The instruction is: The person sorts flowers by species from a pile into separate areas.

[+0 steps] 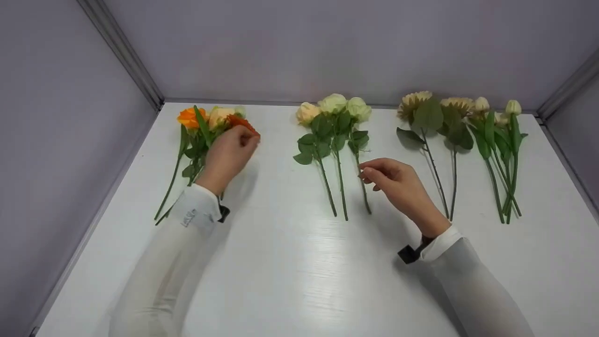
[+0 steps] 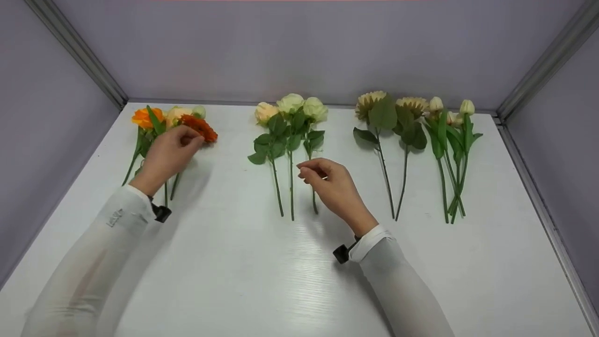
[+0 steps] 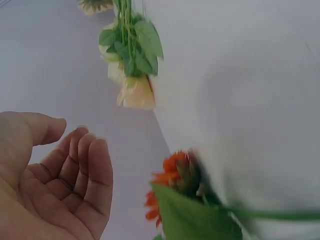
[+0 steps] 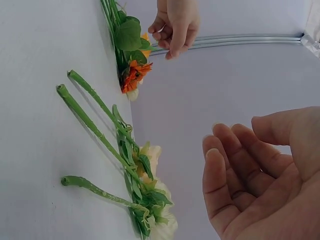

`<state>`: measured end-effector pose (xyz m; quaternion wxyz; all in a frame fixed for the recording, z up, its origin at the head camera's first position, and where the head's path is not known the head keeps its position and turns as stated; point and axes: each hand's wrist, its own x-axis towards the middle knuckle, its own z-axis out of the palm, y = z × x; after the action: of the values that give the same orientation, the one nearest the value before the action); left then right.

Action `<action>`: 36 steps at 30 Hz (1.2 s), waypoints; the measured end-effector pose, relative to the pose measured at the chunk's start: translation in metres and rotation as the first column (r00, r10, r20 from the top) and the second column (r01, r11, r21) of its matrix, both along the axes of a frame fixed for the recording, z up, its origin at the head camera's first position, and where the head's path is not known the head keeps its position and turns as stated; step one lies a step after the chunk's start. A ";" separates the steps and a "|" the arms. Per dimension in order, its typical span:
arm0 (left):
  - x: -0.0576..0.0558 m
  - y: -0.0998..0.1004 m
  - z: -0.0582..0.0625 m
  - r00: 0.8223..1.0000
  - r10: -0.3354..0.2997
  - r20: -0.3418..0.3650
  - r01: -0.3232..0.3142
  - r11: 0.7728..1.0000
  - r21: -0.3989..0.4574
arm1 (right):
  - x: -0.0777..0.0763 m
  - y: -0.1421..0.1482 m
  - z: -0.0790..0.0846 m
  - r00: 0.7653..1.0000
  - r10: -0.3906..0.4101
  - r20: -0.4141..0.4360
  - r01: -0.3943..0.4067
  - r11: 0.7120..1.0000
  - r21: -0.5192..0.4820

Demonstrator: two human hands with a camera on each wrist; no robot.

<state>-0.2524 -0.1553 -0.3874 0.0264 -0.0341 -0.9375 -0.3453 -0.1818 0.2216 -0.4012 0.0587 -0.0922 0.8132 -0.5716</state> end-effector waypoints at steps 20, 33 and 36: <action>0.013 -0.170 -0.041 0.931 0.237 0.280 -0.142 0.936 -0.321 | 0.001 -0.003 -0.013 0.999 0.039 0.019 -0.040 0.998 0.053; 0.010 -0.173 -0.044 0.936 0.301 0.183 -0.199 0.881 -0.429 | 0.001 -0.008 -0.009 0.999 0.045 0.030 -0.045 0.999 0.023; 0.011 -0.178 -0.041 0.920 0.333 0.206 -0.229 0.885 -0.406 | 0.001 -0.009 -0.008 0.999 0.046 0.027 -0.047 0.999 0.024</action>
<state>-0.2410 -0.3338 -0.4279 -0.0582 0.1462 -0.9755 -0.1539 -0.1813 0.2129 -0.4096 0.0838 -0.1027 0.8169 -0.5613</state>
